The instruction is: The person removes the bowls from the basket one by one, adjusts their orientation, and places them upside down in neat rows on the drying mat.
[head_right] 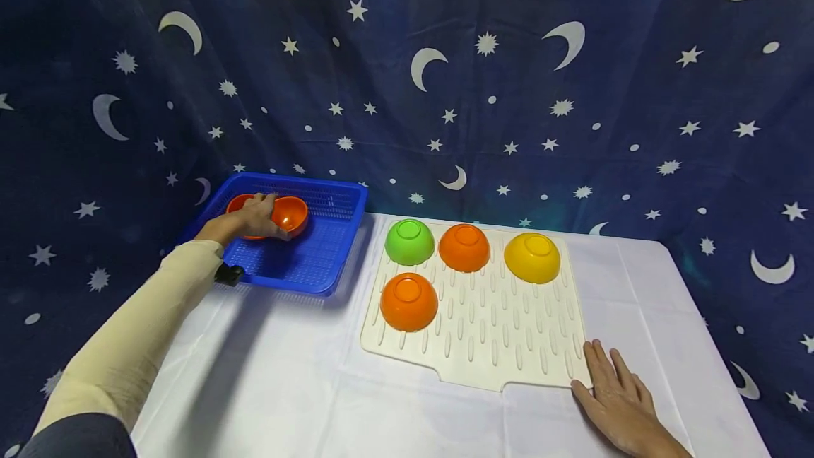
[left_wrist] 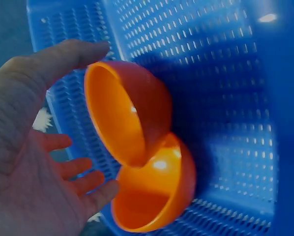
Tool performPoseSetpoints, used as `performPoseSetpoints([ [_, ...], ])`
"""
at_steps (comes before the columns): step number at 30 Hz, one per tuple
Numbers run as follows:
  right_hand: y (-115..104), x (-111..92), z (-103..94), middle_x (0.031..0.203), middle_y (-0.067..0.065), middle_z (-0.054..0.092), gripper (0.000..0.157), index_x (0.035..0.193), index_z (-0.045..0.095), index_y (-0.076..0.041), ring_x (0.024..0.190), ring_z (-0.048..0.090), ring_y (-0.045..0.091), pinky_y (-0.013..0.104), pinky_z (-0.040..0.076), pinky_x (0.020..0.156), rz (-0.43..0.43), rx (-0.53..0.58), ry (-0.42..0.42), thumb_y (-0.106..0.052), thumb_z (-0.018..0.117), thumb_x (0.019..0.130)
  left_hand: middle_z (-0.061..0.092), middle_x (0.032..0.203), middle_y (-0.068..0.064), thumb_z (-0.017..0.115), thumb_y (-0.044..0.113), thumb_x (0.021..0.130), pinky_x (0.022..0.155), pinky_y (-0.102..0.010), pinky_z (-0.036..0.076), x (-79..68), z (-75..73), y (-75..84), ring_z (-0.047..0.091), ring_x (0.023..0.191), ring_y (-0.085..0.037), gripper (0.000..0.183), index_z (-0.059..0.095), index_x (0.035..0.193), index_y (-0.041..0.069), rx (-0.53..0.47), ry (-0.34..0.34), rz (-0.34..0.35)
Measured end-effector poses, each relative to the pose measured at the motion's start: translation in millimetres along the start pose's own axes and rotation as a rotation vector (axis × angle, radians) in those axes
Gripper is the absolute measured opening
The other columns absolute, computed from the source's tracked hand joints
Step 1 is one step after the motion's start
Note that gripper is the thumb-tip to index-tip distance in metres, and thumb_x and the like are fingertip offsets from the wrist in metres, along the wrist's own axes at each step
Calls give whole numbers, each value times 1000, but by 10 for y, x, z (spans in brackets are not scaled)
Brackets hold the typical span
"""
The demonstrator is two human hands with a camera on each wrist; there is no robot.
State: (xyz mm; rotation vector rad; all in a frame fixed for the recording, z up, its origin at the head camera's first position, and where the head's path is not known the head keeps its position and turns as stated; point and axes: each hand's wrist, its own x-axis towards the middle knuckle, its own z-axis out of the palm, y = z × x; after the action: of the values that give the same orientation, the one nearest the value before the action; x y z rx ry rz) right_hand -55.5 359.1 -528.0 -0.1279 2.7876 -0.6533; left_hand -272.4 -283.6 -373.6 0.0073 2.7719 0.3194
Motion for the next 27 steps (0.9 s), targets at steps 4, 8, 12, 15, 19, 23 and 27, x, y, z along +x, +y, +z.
performPoseSetpoints([
  [4,-16,-4,17,162,31,-7,84,157,0,9,144,-24,51,79,-2,99,5,-22,10,-50,34,107,17,152,-41,74,41,89,111,-70,21,94,32,-42,21,137,-57,107,8,154,-13,-39,-44,-81],
  [8,-20,-12,33,163,30,-7,84,158,0,8,145,-24,50,78,-2,100,3,-52,17,-50,34,108,22,149,-42,70,46,91,111,-68,22,122,77,-80,24,135,-57,106,6,153,-13,-38,-68,-140],
  [12,-6,-17,20,163,31,-5,81,157,1,9,145,-22,50,78,0,101,-22,-80,27,-48,33,108,30,142,-41,67,47,93,110,-68,24,146,124,-99,28,131,-55,101,11,152,-13,-40,-63,-163],
  [15,9,-39,-3,163,31,-4,80,157,1,9,146,-21,50,78,1,101,-27,-93,30,-47,32,108,30,141,-42,67,44,94,111,-66,25,190,140,-89,29,131,-55,98,11,150,-13,-69,-59,-147],
  [19,5,-62,-14,163,31,-5,81,158,0,8,146,-23,48,77,0,101,-21,-88,21,-47,31,109,24,147,-45,68,41,94,114,-64,22,251,126,-83,25,136,-58,103,3,152,-15,-86,-58,-117],
  [23,-45,-49,-27,164,30,-2,80,158,2,7,147,-17,51,78,0,101,-30,-97,14,-48,31,109,21,150,-45,68,43,94,113,-67,20,275,112,-109,23,137,-60,109,-3,153,-14,-83,-56,-124],
  [27,-82,-44,-51,163,30,3,79,159,4,7,146,-10,54,79,0,101,-29,-107,7,-47,31,109,17,149,-46,67,47,93,111,-70,21,259,117,-117,22,137,-61,110,-2,153,-14,-65,-67,-121],
])
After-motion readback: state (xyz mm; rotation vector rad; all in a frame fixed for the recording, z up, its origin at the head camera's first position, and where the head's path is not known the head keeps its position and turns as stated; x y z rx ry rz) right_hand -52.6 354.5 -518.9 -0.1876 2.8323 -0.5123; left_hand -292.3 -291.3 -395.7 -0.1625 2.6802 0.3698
